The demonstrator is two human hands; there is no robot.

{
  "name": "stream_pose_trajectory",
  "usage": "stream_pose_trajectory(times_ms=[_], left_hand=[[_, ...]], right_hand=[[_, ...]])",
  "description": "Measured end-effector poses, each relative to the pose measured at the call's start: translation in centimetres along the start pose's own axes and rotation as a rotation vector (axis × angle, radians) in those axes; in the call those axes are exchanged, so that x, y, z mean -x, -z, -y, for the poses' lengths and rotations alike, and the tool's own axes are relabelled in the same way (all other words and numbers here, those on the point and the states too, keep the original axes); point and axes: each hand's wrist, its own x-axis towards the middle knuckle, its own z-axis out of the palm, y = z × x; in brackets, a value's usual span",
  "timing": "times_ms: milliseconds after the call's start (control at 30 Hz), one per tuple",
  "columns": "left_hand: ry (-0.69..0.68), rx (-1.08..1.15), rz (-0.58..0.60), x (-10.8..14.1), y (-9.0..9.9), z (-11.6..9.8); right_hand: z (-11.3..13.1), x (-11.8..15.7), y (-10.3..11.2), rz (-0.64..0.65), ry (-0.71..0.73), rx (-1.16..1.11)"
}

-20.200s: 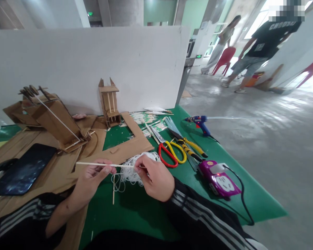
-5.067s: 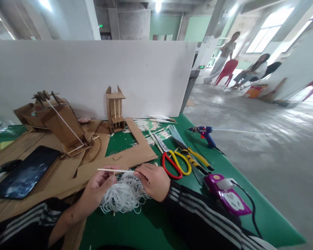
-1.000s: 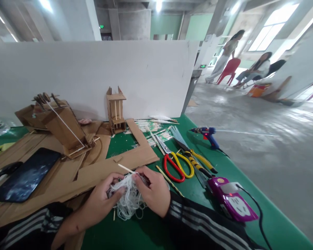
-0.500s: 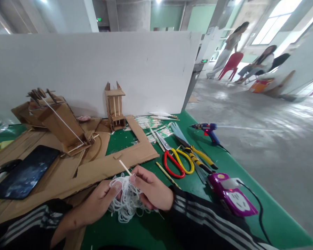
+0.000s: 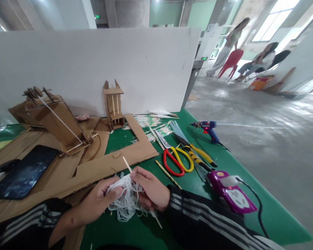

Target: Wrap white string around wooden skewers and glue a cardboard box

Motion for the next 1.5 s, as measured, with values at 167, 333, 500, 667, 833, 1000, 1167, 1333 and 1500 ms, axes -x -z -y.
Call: stream_pose_trajectory(times_ms=[167, 333, 500, 667, 833, 1000, 1167, 1333, 1500], left_hand=[[0.041, 0.125, -0.004, -0.1, 0.0, 0.3], [0.118, 0.258, -0.106, -0.4, 0.4, 1.1], [0.066, 0.487, -0.132, -0.6, 0.7, 1.4], [0.075, 0.695, -0.136, -0.4, 0.4, 1.0], [0.017, 0.780, -0.061, -0.4, 0.1, 0.8], [0.088, 0.576, -0.035, -0.1, 0.3, 1.1], [0.060, 0.208, -0.070, -0.3, 0.2, 0.6], [0.116, 0.131, -0.110, -0.4, 0.0, 1.1], [0.100, 0.304, -0.165, -0.5, 0.1, 1.7]], right_hand=[[0.1, 0.0, -0.1, 0.125, -0.006, -0.090], [0.3, 0.2, 0.0, 0.173, -0.038, -0.031], [0.3, 0.3, 0.3, 0.113, -0.126, -0.016], [0.2, 0.3, 0.4, 0.118, -0.167, -0.045], [0.2, 0.3, 0.4, 0.127, -0.124, -0.049], [0.5, 0.4, 0.2, 0.069, -0.075, -0.023], [0.0, 0.2, 0.6, 0.036, -0.051, 0.018], [-1.0, -0.2, 1.1, 0.068, 0.009, 0.024], [-1.3, -0.5, 1.2, 0.116, 0.044, -0.025]])
